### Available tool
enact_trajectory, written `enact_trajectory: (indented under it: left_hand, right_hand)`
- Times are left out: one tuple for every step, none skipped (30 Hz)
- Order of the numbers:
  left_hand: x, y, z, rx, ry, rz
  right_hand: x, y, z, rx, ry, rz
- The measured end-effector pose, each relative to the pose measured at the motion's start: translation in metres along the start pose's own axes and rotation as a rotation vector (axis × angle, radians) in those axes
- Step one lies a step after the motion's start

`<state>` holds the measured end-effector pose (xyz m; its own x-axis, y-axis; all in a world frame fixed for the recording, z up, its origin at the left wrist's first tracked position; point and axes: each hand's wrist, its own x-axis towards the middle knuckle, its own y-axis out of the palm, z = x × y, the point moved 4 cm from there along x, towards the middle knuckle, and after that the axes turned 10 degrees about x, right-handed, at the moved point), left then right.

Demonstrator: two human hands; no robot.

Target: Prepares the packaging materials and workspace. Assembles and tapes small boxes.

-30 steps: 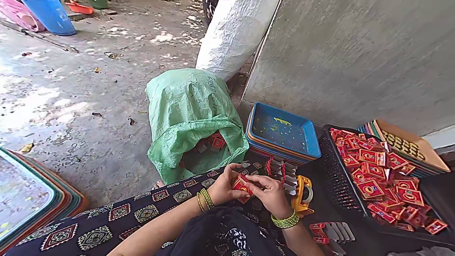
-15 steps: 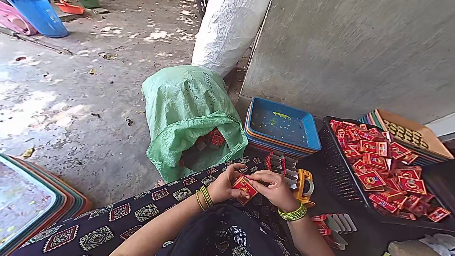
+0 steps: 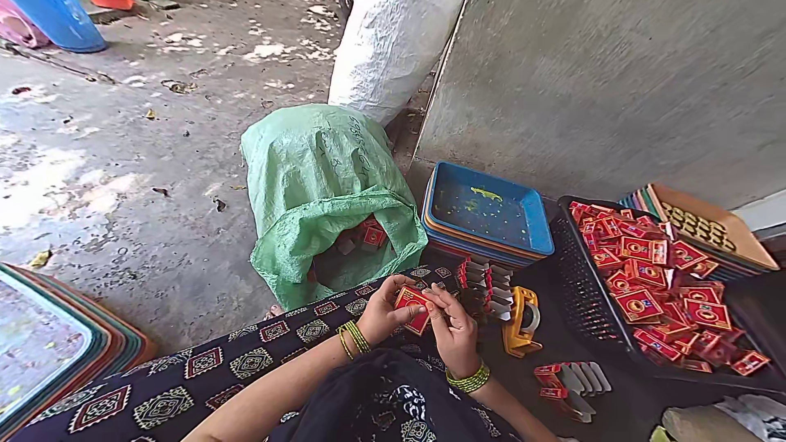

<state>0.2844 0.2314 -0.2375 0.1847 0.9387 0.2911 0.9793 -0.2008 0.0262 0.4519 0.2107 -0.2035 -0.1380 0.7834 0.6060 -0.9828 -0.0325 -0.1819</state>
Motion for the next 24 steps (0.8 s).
enact_trajectory:
  left_hand:
    - [-0.001, 0.0, 0.002, 0.003, 0.007, 0.007]
    - [-0.001, 0.0, 0.003, 0.015, 0.011, 0.015]
    - [-0.001, 0.0, 0.005, 0.037, 0.007, 0.026]
    - [-0.001, 0.002, 0.008, 0.068, -0.004, 0.041]
    - [-0.001, 0.004, 0.011, 0.099, -0.018, 0.062]
    - [-0.001, 0.005, 0.014, 0.13, -0.031, 0.087]
    - [-0.001, 0.007, 0.015, 0.158, -0.04, 0.107]
    - [-0.001, 0.007, 0.015, 0.179, -0.052, 0.114]
    - [-0.001, 0.007, 0.015, 0.193, -0.069, 0.108]
    - [0.0, 0.005, 0.014, 0.204, -0.088, 0.095]
    - [0.001, 0.002, 0.014, 0.215, -0.098, 0.077]
    - [0.001, -0.001, 0.014, 0.234, -0.097, 0.053]
    - [0.002, -0.004, 0.015, 0.256, -0.097, 0.028]
    - [0.003, -0.006, 0.017, 0.277, -0.1, 0.004]
    - [0.003, -0.006, 0.019, 0.287, -0.104, -0.012]
    - [0.004, -0.006, 0.02, 0.294, -0.11, -0.017]
    - [0.003, -0.005, 0.021, 0.297, -0.12, -0.021]
    - [0.003, -0.005, 0.023, 0.303, -0.132, -0.022]
    - [0.002, -0.004, 0.024, 0.314, -0.14, -0.023]
    - [0.002, -0.003, 0.026, 0.326, -0.144, -0.022]
    - [0.002, -0.002, 0.027, 0.333, -0.143, -0.023]
    - [0.003, -0.003, 0.028, 0.337, -0.143, -0.024]
    - [0.003, -0.003, 0.028, 0.34, -0.147, -0.027]
    - [0.003, -0.004, 0.028, 0.34, -0.152, -0.029]
  right_hand:
    - [-0.003, 0.0, -0.001, -0.047, -0.018, 0.039]
    - [-0.005, -0.001, -0.003, -0.08, -0.024, 0.077]
    - [-0.007, -0.004, -0.006, -0.09, -0.012, 0.114]
    - [-0.008, -0.009, -0.009, -0.067, 0.022, 0.152]
    - [-0.008, -0.016, -0.012, -0.017, 0.079, 0.185]
    - [-0.008, -0.025, -0.015, 0.036, 0.162, 0.203]
    - [-0.007, -0.038, -0.019, 0.043, 0.247, 0.191]
    - [-0.007, -0.056, -0.026, -0.009, 0.322, 0.147]
    - [-0.008, -0.079, -0.035, -0.117, 0.392, 0.088]
    - [-0.009, -0.108, -0.046, -0.262, 0.479, 0.031]
    - [-0.011, -0.14, -0.057, -0.421, 0.576, -0.017]
    - [-0.015, -0.174, -0.068, -0.574, 0.683, -0.057]
    - [-0.022, -0.207, -0.08, -0.696, 0.807, -0.089]
    - [-0.033, -0.239, -0.092, -0.766, 0.941, -0.122]
    - [-0.046, -0.268, -0.104, -0.801, 1.059, -0.147]
    - [-0.061, -0.29, -0.115, -0.803, 1.158, -0.158]
    - [-0.076, -0.306, -0.126, -0.773, 1.231, -0.161]
    - [-0.089, -0.316, -0.138, -0.711, 1.278, -0.166]
    - [-0.099, -0.321, -0.148, -0.623, 1.301, -0.176]
    - [-0.106, -0.322, -0.154, -0.538, 1.314, -0.189]
    - [-0.109, -0.321, -0.159, -0.48, 1.316, -0.203]
    - [-0.11, -0.32, -0.163, -0.456, 1.31, -0.218]
    - [-0.109, -0.318, -0.166, -0.454, 1.301, -0.225]
    - [-0.108, -0.318, -0.169, -0.467, 1.289, -0.233]
